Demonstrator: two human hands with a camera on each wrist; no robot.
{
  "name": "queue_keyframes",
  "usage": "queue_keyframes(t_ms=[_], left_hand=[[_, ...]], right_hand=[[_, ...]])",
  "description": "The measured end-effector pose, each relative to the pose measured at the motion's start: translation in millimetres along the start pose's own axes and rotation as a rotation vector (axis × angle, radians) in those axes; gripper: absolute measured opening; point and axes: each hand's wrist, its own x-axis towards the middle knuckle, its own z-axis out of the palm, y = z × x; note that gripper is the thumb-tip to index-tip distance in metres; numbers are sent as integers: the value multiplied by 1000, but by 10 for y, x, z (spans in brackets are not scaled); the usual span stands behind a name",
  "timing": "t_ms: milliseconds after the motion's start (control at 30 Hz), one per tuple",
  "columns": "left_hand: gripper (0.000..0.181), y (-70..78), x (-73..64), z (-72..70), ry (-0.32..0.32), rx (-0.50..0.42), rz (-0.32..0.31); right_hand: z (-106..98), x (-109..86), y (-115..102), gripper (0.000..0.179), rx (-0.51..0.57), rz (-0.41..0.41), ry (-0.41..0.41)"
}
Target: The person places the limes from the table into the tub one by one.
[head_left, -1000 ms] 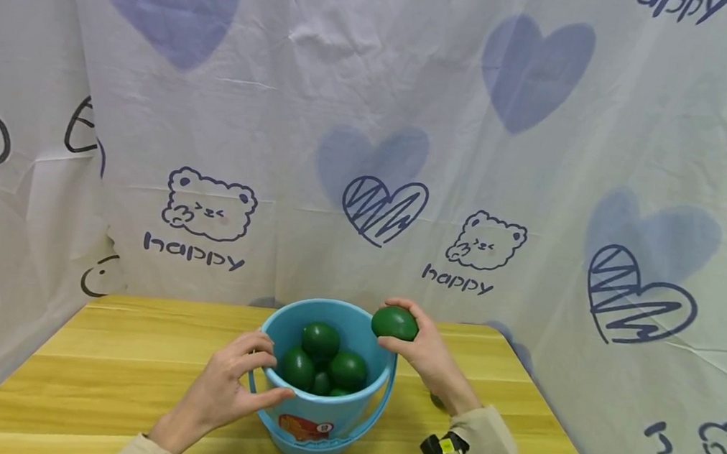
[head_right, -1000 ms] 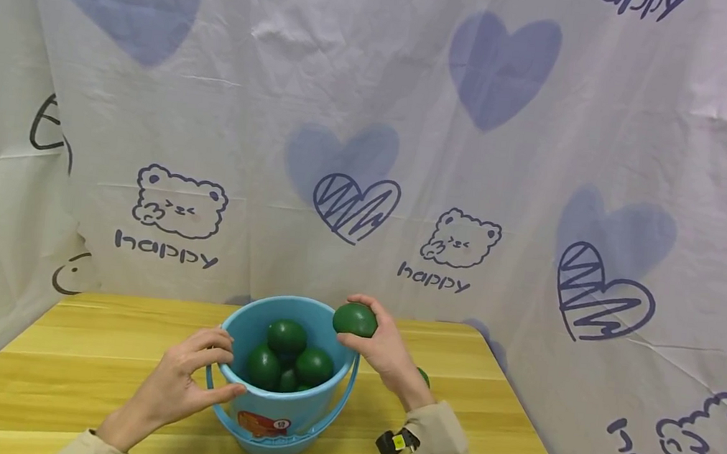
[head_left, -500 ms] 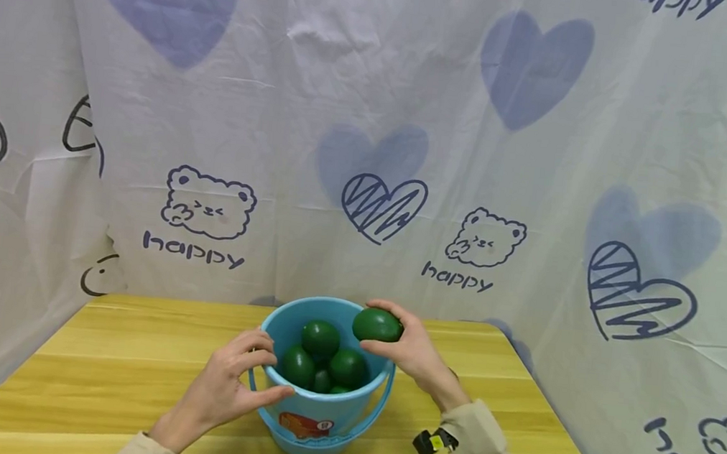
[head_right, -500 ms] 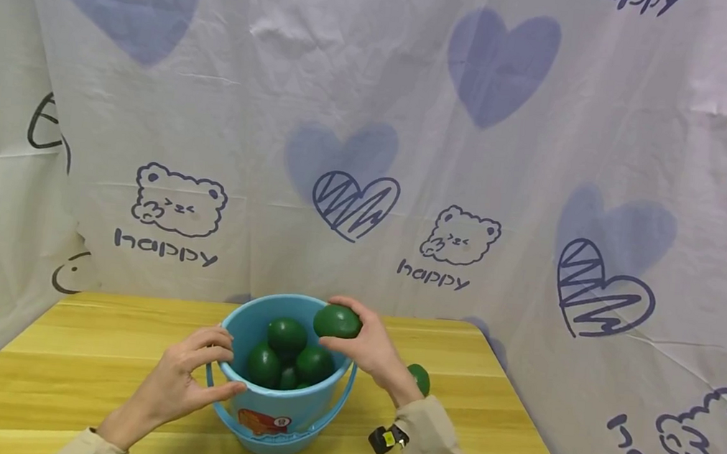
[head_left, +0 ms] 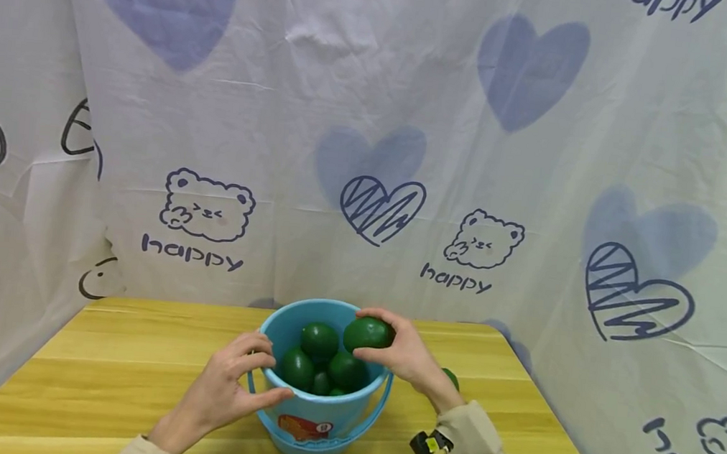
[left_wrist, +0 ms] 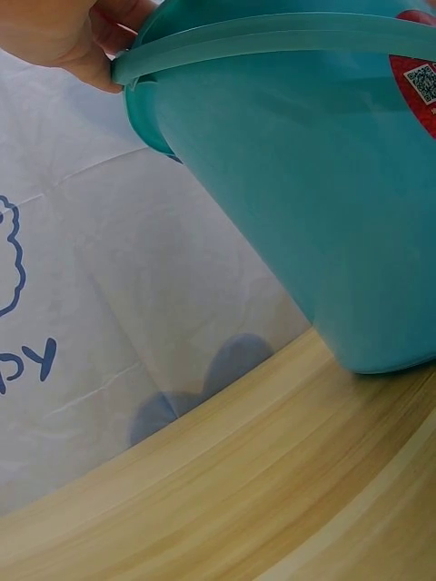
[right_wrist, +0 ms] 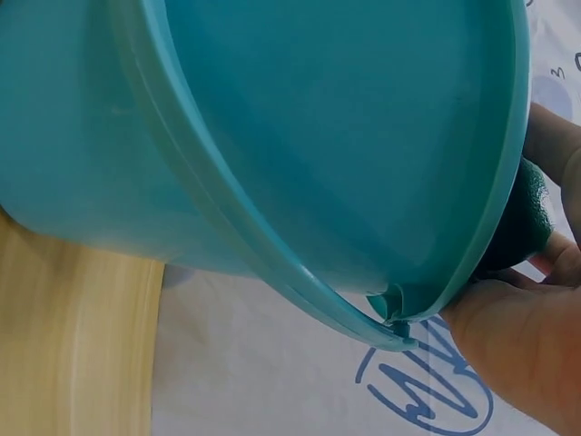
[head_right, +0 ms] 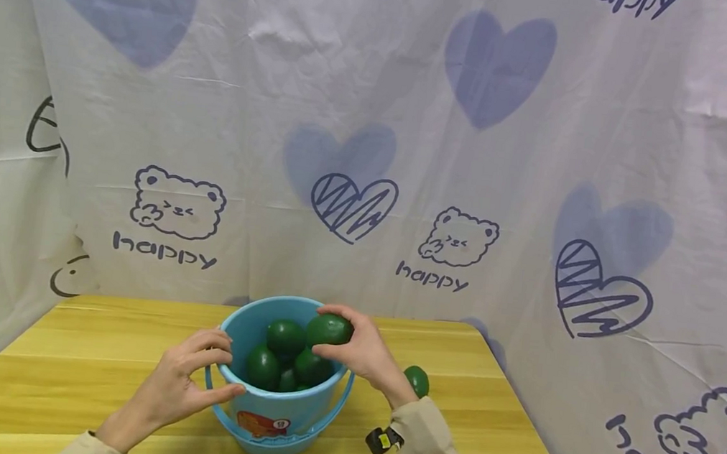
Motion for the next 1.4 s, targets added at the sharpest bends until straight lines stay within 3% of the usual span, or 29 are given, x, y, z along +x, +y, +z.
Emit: queue_keyframes(t_ms=[267,467,600,900,1400], left_hand=[[32,-3,-4,8,-4,-1,2],[32,-10,-13,19,-3,4,5],[32,-5,-6,14,-2,0,6],[32,8,10,-3,-7,-8,-2],[33,-3,6,-15,-10,6,-6]], right_hand=[[3,-16,6,50,-4,-6,-18],[-13,-22,13,53,104,-18,-66],[-18,-17,10,51,112,-5,-62],[-33,-23,-5,41,113,-5,-4],[-149,-78,83,32,135,14,176]])
